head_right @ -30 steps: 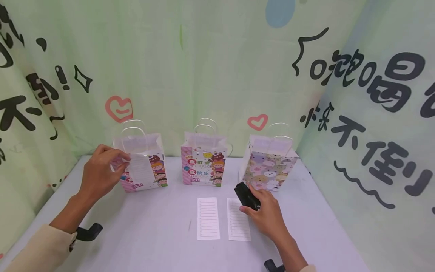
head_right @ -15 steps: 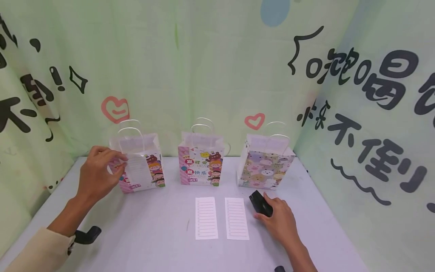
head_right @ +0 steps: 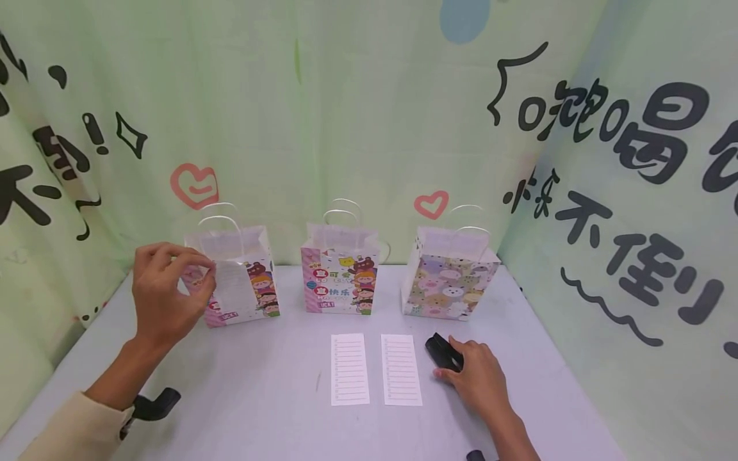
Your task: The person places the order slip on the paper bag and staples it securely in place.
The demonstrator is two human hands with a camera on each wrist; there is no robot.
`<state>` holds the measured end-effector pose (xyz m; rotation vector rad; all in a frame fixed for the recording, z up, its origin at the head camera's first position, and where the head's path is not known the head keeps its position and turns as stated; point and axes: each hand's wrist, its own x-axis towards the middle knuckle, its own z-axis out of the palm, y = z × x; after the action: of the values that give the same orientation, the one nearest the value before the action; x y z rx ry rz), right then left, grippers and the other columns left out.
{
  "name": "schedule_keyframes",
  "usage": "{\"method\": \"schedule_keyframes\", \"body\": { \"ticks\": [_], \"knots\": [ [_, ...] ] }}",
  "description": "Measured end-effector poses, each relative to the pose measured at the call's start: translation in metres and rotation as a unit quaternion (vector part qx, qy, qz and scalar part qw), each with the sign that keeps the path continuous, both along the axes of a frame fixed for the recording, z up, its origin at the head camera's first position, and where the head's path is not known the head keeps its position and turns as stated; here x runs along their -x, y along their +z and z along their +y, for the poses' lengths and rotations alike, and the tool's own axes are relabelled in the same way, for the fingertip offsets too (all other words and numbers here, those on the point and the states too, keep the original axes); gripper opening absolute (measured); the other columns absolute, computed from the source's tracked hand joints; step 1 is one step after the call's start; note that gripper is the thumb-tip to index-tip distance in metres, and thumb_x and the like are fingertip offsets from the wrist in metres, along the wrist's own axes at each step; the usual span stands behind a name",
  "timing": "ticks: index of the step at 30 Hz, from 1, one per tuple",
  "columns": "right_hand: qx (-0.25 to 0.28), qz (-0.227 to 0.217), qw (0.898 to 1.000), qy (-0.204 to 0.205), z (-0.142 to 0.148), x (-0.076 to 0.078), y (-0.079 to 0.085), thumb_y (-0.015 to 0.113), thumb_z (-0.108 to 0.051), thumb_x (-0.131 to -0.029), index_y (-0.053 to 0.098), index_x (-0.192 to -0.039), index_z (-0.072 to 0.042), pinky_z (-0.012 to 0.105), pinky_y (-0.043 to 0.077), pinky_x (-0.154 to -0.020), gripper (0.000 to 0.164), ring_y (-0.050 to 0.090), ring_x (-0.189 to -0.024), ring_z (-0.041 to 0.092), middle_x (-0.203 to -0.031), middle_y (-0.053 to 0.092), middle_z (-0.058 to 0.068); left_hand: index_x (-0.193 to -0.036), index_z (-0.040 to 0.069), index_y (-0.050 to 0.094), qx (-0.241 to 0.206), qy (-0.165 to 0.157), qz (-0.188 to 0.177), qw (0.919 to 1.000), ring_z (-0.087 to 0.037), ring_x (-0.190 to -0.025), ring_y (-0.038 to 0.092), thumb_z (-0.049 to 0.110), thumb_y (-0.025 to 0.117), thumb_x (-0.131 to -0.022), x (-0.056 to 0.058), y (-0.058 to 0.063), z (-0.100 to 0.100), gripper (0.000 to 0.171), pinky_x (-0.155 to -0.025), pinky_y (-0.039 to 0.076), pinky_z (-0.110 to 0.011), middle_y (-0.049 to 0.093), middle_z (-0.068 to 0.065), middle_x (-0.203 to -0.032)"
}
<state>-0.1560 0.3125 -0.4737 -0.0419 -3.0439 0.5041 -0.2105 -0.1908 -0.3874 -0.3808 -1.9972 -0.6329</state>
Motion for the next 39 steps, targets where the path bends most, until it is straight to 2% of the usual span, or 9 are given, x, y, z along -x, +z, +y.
{"method": "schedule_keyframes", "body": {
  "ticks": [8,14,17,24,28,33,39],
  "knots": [
    [-0.003,-0.019,1.000,-0.016,0.000,0.001,-0.001,0.098,-0.041,-0.070,0.061,-0.149,-0.007,0.058,0.052,-0.090,0.094,0.062,-0.111,0.041,-0.131,0.068,0.031,-0.093,0.004,0.077,0.029,-0.059,-0.006,0.9978,-0.039,-0.119,0.058,0.009,0.088,-0.080,0.004,0.007,0.035,0.018,-0.103,0.045,-0.057,0.077,-0.015,-0.105],
    [0.026,0.035,0.999,-0.009,-0.009,-0.004,-0.001,0.099,-0.031,-0.071,0.063,-0.148,-0.011,0.057,0.050,-0.093,0.088,0.057,-0.114,0.037,-0.130,0.070,0.021,-0.093,0.007,0.078,0.036,-0.103,-0.012,0.9940,-0.034,-0.122,0.061,0.012,0.090,-0.080,0.013,0.004,0.064,0.019,-0.104,0.049,-0.052,0.079,-0.011,-0.108],
    [0.045,0.041,0.998,-0.005,-0.017,-0.004,0.002,0.099,-0.028,-0.072,0.062,-0.148,-0.012,0.059,0.049,-0.097,0.086,0.055,-0.119,0.037,-0.133,0.070,0.019,-0.094,0.009,0.078,0.050,-0.118,-0.012,0.9917,-0.032,-0.125,0.062,0.013,0.091,-0.080,0.018,0.003,0.078,0.019,-0.106,0.050,-0.052,0.080,-0.009,-0.111],
    [0.067,0.033,0.997,0.014,-0.044,-0.001,0.011,0.099,-0.030,-0.072,0.062,-0.149,-0.017,0.061,0.048,-0.107,0.086,0.053,-0.125,0.033,-0.137,0.070,0.015,-0.095,0.012,0.078,0.081,-0.126,-0.015,0.9886,-0.029,-0.128,0.062,0.012,0.094,-0.076,0.030,0.003,0.104,0.024,-0.103,0.054,-0.050,0.080,-0.006,-0.114],
    [0.085,0.038,0.995,0.028,-0.058,-0.001,0.014,0.099,-0.028,-0.073,0.064,-0.148,-0.019,0.060,0.048,-0.110,0.084,0.053,-0.127,0.031,-0.137,0.071,0.011,-0.099,0.015,0.079,0.101,-0.124,-0.042,0.9863,-0.028,-0.132,0.061,0.014,0.093,-0.077,0.037,0.002,0.114,0.026,-0.104,0.054,-0.049,0.078,-0.005,-0.124],
    [0.096,0.044,0.993,0.051,-0.074,0.002,0.013,0.099,-0.027,-0.072,0.065,-0.146,-0.023,0.057,0.048,-0.110,0.082,0.054,-0.128,0.029,-0.136,0.071,0.007,-0.103,0.017,0.078,0.137,-0.123,-0.080,0.9797,-0.030,-0.137,0.058,0.016,0.092,-0.081,0.046,0.000,0.122,0.026,-0.105,0.053,-0.048,0.074,-0.006,-0.136],
    [0.102,0.043,0.990,0.083,-0.093,0.007,0.009,0.101,-0.028,-0.068,0.068,-0.143,-0.027,0.054,0.049,-0.110,0.083,0.056,-0.125,0.023,-0.134,0.073,0.002,-0.101,0.017,0.078,0.162,-0.119,-0.099,0.9746,-0.029,-0.133,0.060,0.016,0.090,-0.083,0.056,0.001,0.124,0.021,-0.101,0.054,-0.045,0.076,-0.005,-0.131]
  ]
}}
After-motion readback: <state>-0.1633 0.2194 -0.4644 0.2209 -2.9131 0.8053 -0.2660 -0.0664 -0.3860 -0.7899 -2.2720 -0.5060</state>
